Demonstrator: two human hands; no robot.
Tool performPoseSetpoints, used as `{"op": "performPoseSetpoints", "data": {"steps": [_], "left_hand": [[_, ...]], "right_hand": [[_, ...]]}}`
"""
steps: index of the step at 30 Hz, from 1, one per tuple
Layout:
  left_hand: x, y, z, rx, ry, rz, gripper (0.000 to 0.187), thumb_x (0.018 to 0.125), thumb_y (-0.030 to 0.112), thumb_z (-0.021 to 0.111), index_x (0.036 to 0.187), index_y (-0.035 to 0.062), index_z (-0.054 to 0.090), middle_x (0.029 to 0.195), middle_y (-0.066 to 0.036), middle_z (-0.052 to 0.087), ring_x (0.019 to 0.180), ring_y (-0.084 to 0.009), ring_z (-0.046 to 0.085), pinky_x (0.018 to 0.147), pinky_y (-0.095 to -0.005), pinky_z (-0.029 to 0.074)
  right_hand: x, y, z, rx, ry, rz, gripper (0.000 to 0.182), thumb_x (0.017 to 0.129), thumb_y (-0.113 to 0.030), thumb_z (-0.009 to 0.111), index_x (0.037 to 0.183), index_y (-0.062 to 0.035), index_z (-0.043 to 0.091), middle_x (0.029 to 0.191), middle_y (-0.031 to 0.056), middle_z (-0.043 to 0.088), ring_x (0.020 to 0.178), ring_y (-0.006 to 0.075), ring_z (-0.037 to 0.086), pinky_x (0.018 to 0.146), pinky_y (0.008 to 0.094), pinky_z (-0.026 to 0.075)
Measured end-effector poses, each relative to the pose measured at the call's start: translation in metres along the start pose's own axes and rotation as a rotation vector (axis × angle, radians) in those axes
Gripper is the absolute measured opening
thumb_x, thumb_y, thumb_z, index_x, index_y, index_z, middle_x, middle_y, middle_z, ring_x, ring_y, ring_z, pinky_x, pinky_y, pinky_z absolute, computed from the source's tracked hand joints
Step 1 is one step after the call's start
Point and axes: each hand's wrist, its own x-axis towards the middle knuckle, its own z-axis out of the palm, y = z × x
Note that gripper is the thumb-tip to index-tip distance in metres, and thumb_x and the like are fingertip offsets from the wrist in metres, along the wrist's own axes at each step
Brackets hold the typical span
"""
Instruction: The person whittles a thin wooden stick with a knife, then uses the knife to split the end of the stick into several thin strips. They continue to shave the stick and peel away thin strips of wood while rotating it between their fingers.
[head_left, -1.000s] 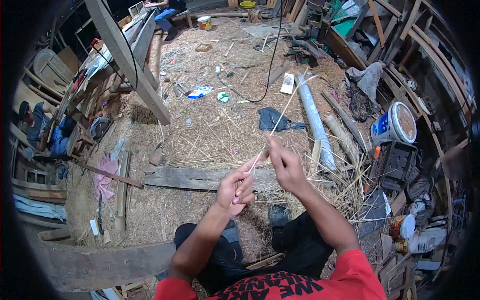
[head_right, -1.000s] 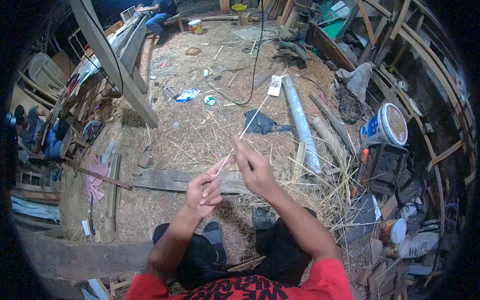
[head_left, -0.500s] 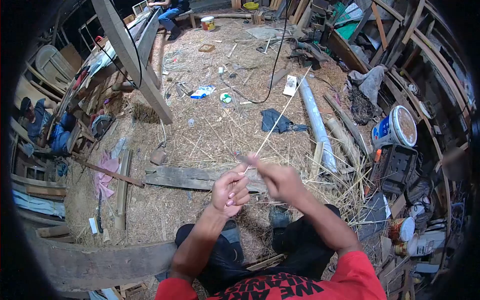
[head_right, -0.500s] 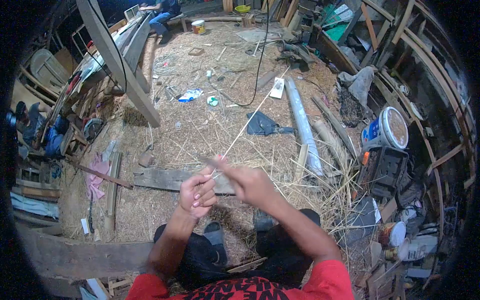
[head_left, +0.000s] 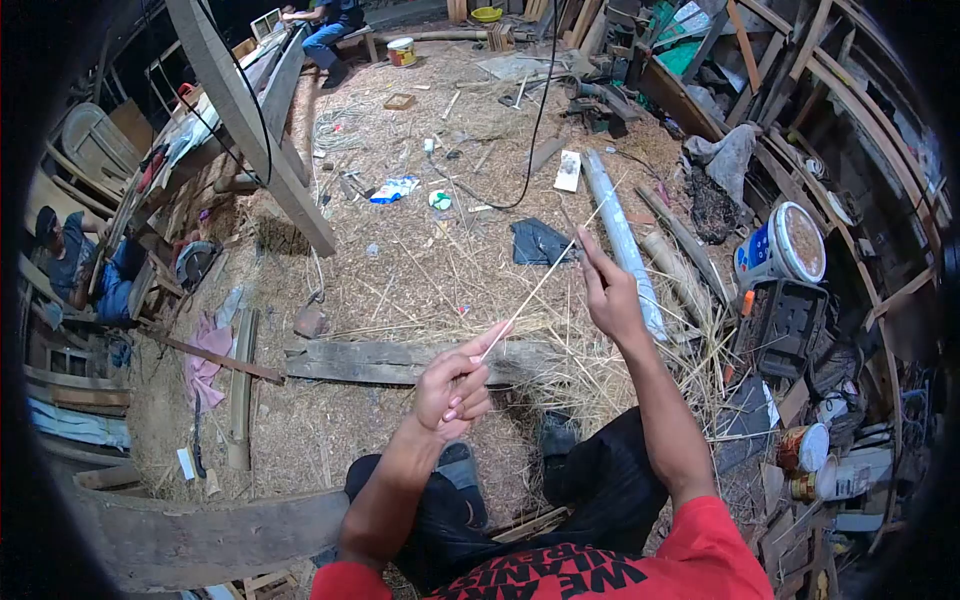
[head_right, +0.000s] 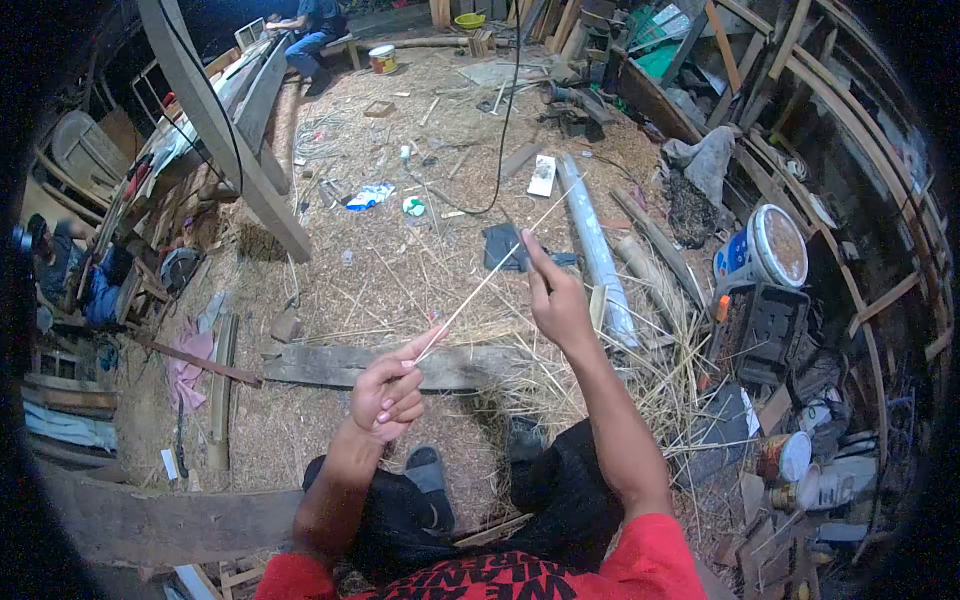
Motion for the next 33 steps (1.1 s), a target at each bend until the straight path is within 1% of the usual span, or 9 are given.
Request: {"op": "performPoseSetpoints", "data": {"steps": [5,8,16,19,24,27,28,31,33], "left_hand": [[0.015,0.0,0.002,0.011,0.108,0.078,0.054,0.094,0.008,0.034,0.148,0.0018,0.03,0.047,0.005,0.033,0.032,-0.0049,0.027,0.034,-0.0199,0.024],[0.014,-0.002,-0.001,-0.065,0.162,0.081,0.05,0.096,0.01,0.036,0.146,0.0057,0.033,0.048,0.004,0.034,0.032,-0.0057,0.028,0.035,-0.0202,0.024],[0.014,-0.002,-0.002,-0.106,0.118,0.077,0.048,0.097,0.009,0.037,0.145,0.0066,0.035,0.049,0.005,0.034,0.033,-0.0054,0.029,0.035,-0.0203,0.024],[0.009,-0.002,0.001,-0.106,0.051,0.071,0.047,0.096,0.01,0.038,0.143,0.0038,0.037,0.048,0.004,0.034,0.033,-0.005,0.028,0.035,-0.0201,0.024],[0.008,-0.003,-0.004,-0.073,0.103,0.059,0.053,0.096,0.009,0.038,0.148,0.0017,0.03,0.049,0.005,0.034,0.033,-0.0045,0.027,0.035,-0.0199,0.024],[0.008,-0.003,0.003,0.0,0.08,0.068,0.053,0.096,0.008,0.038,0.147,-0.0003,0.03,0.049,0.005,0.033,0.034,-0.0045,0.027,0.035,-0.0197,0.023],[0.008,-0.003,0.004,0.082,0.063,0.075,0.052,0.097,0.008,0.038,0.147,-0.0016,0.031,0.049,0.004,0.034,0.034,-0.0046,0.027,0.035,-0.0195,0.023],[0.013,-0.004,0.002,0.025,0.083,0.079,0.053,0.097,0.009,0.039,0.148,-0.0019,0.029,0.05,0.003,0.035,0.034,-0.0046,0.028,0.035,-0.0198,0.023],[0.015,-0.006,-0.001,0.003,0.107,0.106,0.033,0.097,0.009,0.04,0.128,-0.0004,0.047,0.05,0.004,0.036,0.034,-0.0046,0.029,0.036,-0.02,0.023]], "right_hand": [[-0.029,-0.035,0.017,0.129,-0.261,-0.106,0.058,0.091,-0.009,0.056,0.146,-0.0201,0.041,0.078,0.0108,0.068,0.057,0.0167,0.06,0.053,0.0348,0.048],[-0.05,-0.06,0.031,0.03,-0.297,-0.399,0.058,0.089,-0.009,0.058,0.145,-0.0199,0.044,0.072,0.0111,0.063,0.059,0.0224,0.061,0.053,0.0359,0.049],[-0.055,-0.065,0.024,-0.099,-0.362,-0.395,0.061,0.086,-0.008,0.059,0.143,-0.0244,0.046,0.072,0.0112,0.061,0.06,0.0263,0.061,0.052,0.0391,0.048],[-0.036,-0.053,0.025,0.021,-0.148,-0.302,0.061,0.085,-0.008,0.062,0.142,-0.0253,0.048,0.066,0.0104,0.054,0.057,0.0252,0.059,0.051,0.0399,0.047],[-0.049,-0.062,0.021,-0.052,-0.305,-0.427,0.056,0.088,-0.007,0.058,0.14,-0.0268,0.05,0.07,0.0109,0.06,0.055,0.0245,0.056,0.052,0.0359,0.047],[-0.022,-0.046,0.012,-0.049,-0.262,0.05,0.055,0.09,-0.007,0.056,0.141,-0.0273,0.049,0.08,0.0117,0.066,0.059,0.0257,0.061,0.056,0.0361,0.049],[-0.015,-0.034,0.012,-0.09,-0.162,-0.047,0.054,0.091,-0.007,0.054,0.142,-0.0241,0.047,0.094,0.0121,0.07,0.067,0.0284,0.066,0.061,0.0365,0.052],[-0.027,-0.042,0.022,0.117,-0.091,-0.266,0.053,0.091,-0.007,0.055,0.141,-0.0195,0.047,0.102,0.0136,0.07,0.074,0.0316,0.068,0.066,0.0374,0.054],[-0.04,-0.044,0.029,0.071,-0.186,-0.414,0.054,0.088,-0.004,0.057,0.141,-0.0148,0.049,0.074,0.0128,0.062,0.059,0.0245,0.062,0.056,0.0365,0.049]]}}
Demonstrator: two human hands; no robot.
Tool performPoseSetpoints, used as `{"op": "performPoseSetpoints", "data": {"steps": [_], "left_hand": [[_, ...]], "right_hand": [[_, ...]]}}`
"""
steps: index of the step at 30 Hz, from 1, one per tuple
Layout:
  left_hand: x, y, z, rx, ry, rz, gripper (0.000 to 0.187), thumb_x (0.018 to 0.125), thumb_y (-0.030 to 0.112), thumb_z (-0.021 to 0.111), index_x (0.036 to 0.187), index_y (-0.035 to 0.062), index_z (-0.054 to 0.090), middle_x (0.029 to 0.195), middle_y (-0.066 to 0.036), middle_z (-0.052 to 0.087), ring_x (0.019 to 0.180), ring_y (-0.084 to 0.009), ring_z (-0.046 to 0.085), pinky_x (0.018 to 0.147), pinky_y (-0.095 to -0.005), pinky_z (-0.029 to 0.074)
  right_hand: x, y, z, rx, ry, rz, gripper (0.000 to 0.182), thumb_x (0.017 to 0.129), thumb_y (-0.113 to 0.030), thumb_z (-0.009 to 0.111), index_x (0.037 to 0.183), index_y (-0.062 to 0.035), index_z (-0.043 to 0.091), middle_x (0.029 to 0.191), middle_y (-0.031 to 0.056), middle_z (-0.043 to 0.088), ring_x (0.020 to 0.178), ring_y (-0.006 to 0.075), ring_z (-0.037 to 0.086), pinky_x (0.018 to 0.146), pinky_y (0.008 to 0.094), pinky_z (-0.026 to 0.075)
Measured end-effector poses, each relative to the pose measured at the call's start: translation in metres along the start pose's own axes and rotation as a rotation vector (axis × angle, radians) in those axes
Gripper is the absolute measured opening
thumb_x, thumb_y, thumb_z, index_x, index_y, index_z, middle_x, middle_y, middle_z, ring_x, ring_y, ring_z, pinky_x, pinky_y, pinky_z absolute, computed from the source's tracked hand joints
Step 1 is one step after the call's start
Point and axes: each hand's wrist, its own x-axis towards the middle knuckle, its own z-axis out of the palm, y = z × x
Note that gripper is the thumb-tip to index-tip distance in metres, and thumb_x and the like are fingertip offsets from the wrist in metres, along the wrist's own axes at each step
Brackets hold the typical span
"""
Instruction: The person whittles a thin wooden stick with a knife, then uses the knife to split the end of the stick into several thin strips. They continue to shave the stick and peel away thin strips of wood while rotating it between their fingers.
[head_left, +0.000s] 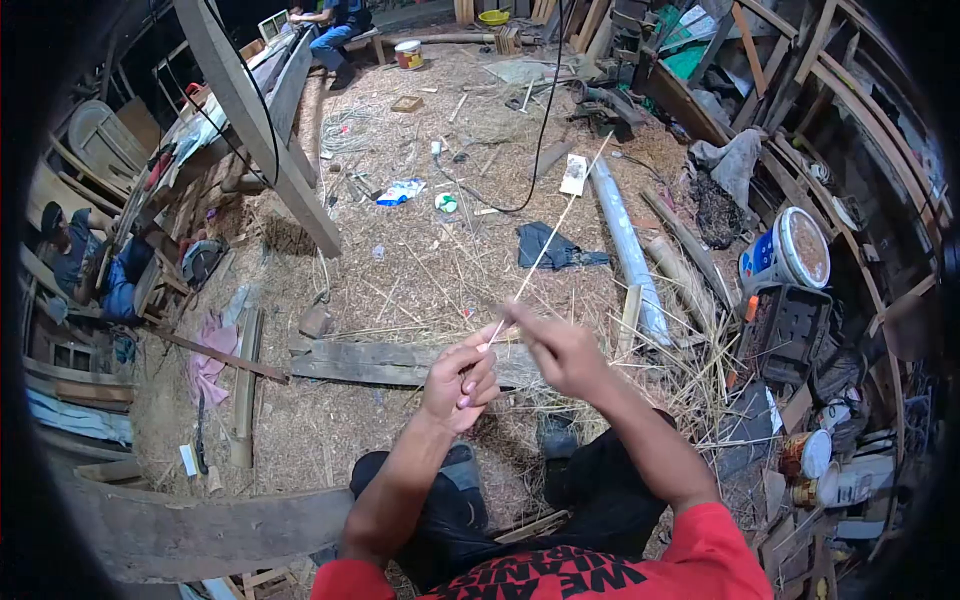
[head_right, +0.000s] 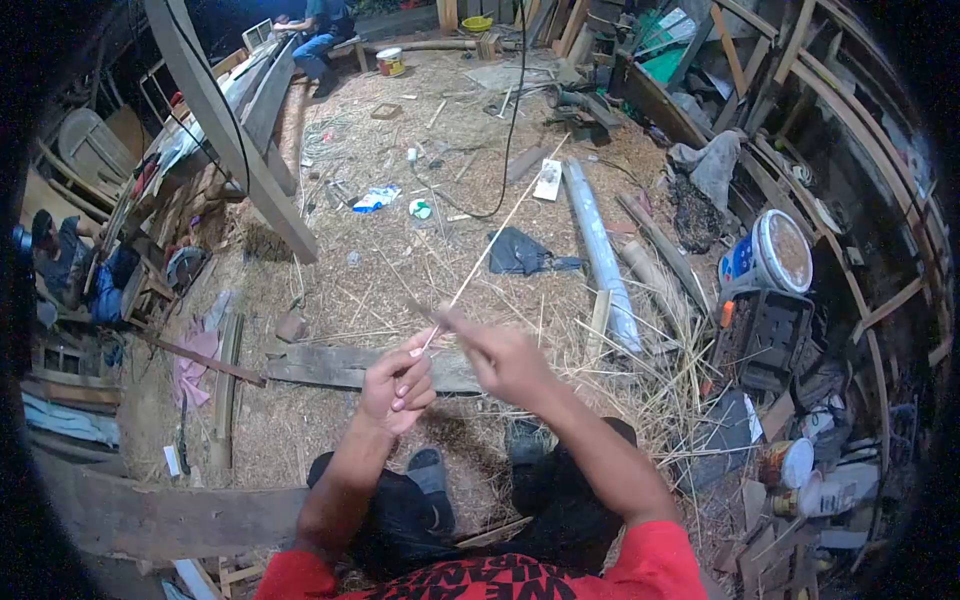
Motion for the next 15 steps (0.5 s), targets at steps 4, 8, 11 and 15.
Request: {"op": "performPoseSetpoints", "data": {"steps": [4,8,11,15], "left_hand": [[0.0,0.0,-0.005,0.027,0.006,0.027,0.012,0.098,0.009,0.041,0.097,0.007,0.053,0.051,0.004,0.035,0.034,-0.0059,0.03,0.036,-0.0205,0.023],[0.003,-0.004,-0.016,-0.012,-0.05,0.036,0.012,0.098,0.008,0.04,0.1,0.0073,0.053,0.051,0.004,0.036,0.034,-0.0058,0.03,0.036,-0.0213,0.022],[0.0,0.001,0.003,-0.031,0.016,-0.013,0.014,0.099,0.008,0.04,0.107,0.0069,0.051,0.051,0.004,0.036,0.034,-0.0057,0.03,0.036,-0.0216,0.023],[0.002,0.0,-0.004,-0.127,-0.063,-0.033,0.016,0.099,0.009,0.039,0.111,0.0078,0.049,0.051,0.004,0.036,0.033,-0.0057,0.03,0.036,-0.0215,0.023]], "right_hand": [[-0.005,-0.016,0.001,-0.07,-0.155,0.003,0.057,0.086,-0.01,0.061,0.14,-0.0217,0.05,0.066,0.0083,0.055,0.055,0.0259,0.058,0.051,0.039,0.047],[-0.007,-0.018,-0.001,-0.118,-0.178,0.02,0.057,0.086,-0.011,0.06,0.14,-0.0224,0.049,0.066,0.0082,0.055,0.055,0.0267,0.058,0.051,0.0391,0.047],[-0.004,-0.018,-0.002,-0.119,-0.163,0.053,0.058,0.086,-0.012,0.06,0.141,-0.0242,0.048,0.068,0.0087,0.056,0.058,0.0274,0.059,0.052,0.0394,0.048],[-0.003,-0.016,0.0,-0.097,-0.16,0.056,0.059,0.087,-0.012,0.06,0.142,-0.0261,0.046,0.069,0.0091,0.057,0.061,0.0275,0.06,0.053,0.0393,0.048]]}}
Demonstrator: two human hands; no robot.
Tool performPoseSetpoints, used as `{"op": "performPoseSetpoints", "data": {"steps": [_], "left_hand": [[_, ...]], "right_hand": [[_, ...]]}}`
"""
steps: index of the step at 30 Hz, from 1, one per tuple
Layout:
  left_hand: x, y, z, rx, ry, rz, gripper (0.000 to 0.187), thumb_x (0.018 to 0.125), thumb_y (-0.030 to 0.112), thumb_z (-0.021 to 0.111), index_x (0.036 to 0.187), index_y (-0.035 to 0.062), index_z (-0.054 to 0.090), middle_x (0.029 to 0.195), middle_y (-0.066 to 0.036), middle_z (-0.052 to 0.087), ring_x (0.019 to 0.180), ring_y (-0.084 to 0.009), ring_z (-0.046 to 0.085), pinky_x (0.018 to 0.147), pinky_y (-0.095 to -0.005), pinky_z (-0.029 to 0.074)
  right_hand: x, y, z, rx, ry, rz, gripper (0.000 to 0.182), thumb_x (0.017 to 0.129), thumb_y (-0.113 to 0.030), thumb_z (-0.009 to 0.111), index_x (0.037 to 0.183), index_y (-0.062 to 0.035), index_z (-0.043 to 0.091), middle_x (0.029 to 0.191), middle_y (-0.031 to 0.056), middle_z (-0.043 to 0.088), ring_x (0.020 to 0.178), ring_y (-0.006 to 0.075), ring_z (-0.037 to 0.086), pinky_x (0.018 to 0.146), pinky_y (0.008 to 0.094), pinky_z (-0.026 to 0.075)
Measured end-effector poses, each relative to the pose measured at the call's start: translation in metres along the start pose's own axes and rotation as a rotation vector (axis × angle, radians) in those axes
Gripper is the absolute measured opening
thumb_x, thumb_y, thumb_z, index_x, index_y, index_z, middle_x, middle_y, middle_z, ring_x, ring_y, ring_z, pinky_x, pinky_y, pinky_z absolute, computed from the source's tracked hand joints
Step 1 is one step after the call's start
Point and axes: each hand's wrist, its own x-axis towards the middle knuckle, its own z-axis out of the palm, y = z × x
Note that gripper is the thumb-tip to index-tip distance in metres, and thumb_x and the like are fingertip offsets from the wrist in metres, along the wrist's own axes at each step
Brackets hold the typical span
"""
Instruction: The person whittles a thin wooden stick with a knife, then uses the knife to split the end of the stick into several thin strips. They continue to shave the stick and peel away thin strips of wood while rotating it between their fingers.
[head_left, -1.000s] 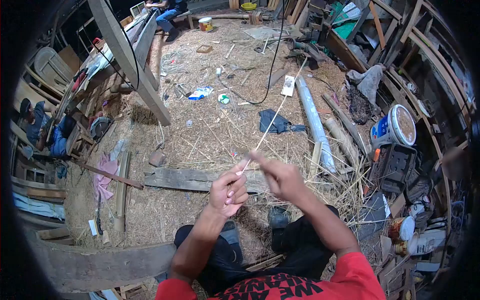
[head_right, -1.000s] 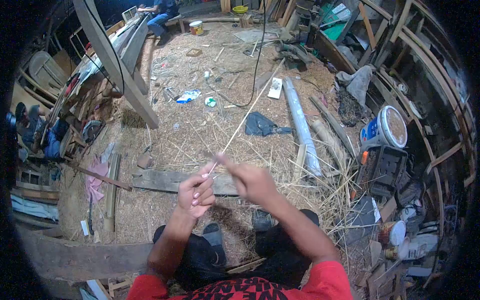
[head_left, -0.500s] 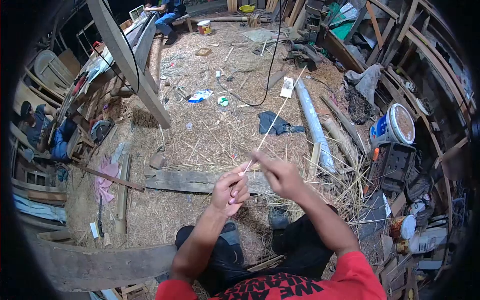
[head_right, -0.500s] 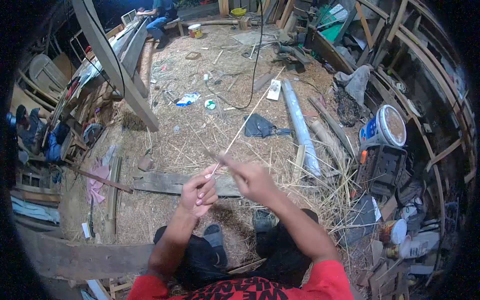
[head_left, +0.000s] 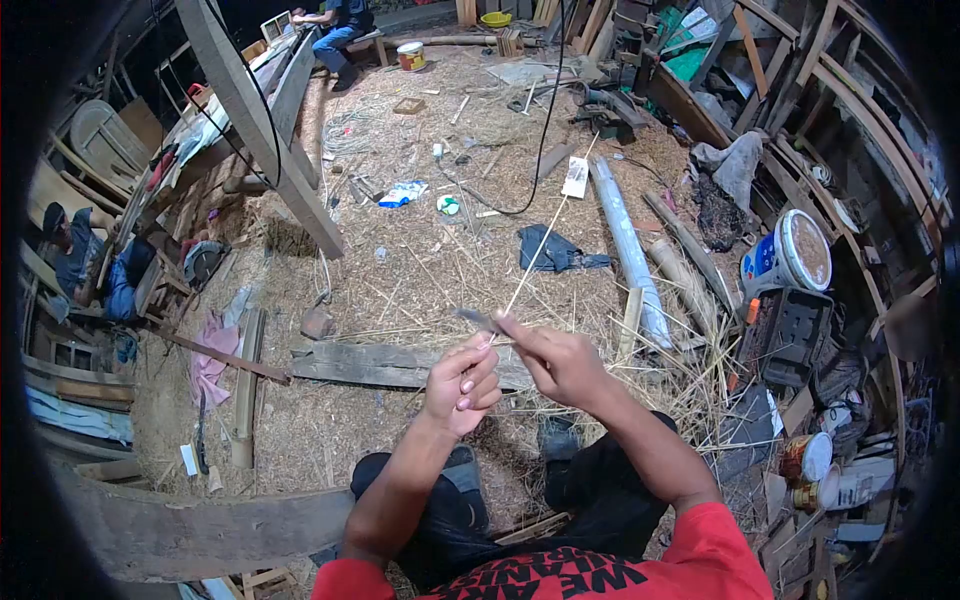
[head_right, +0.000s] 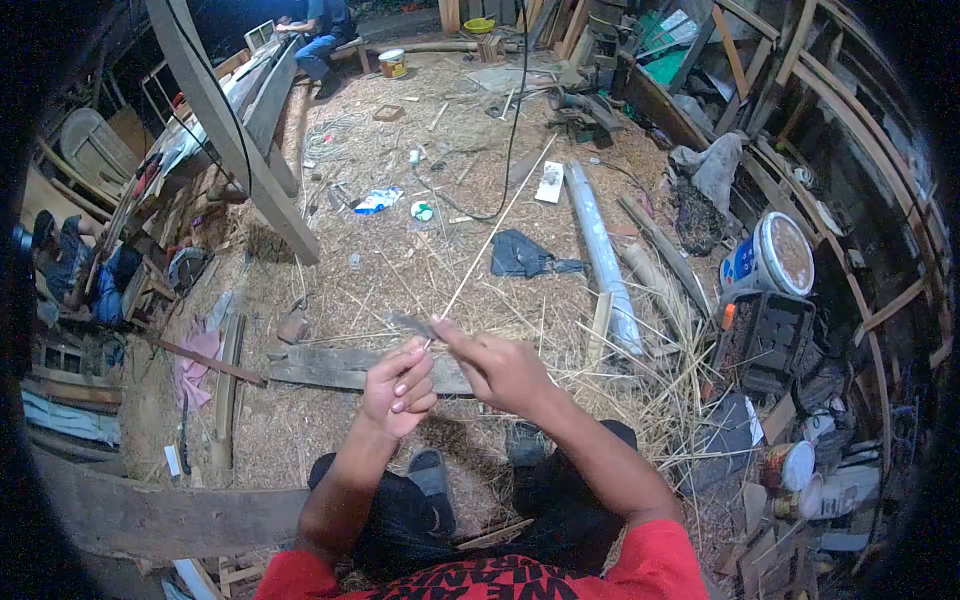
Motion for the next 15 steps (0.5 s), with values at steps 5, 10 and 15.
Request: {"op": "performPoseSetpoints", "data": {"steps": [5,10,15], "left_hand": [[0.0,-0.003,-0.005,0.022,0.048,0.049,0.029,0.1,0.008,0.04,0.127,0.006,0.05,0.051,0.005,0.035,0.033,-0.0046,0.029,0.036,-0.0199,0.023],[-0.001,-0.002,0.005,0.071,0.052,0.032,0.044,0.099,0.008,0.04,0.143,0.0047,0.037,0.051,0.005,0.035,0.033,-0.0047,0.03,0.036,-0.0199,0.024],[-0.003,-0.002,0.006,0.038,-0.01,-0.021,0.045,0.1,0.008,0.039,0.144,0.0036,0.036,0.051,0.006,0.035,0.033,-0.0046,0.03,0.036,-0.0199,0.024]], "right_hand": [[-0.001,0.003,0.004,0.003,0.02,-0.001,0.06,0.086,-0.012,0.06,0.143,-0.0263,0.045,0.068,0.0087,0.056,0.059,0.0271,0.059,0.052,0.0389,0.048],[-0.003,-0.006,0.0,-0.023,-0.021,-0.047,0.06,0.087,-0.012,0.059,0.144,-0.0272,0.045,0.069,0.0088,0.057,0.057,0.0267,0.059,0.051,0.0383,0.048],[0.004,0.008,-0.008,-0.059,0.064,0.019,0.059,0.087,-0.013,0.061,0.142,-0.0291,0.047,0.063,0.0087,0.052,0.054,0.0254,0.058,0.049,0.0386,0.046]]}}
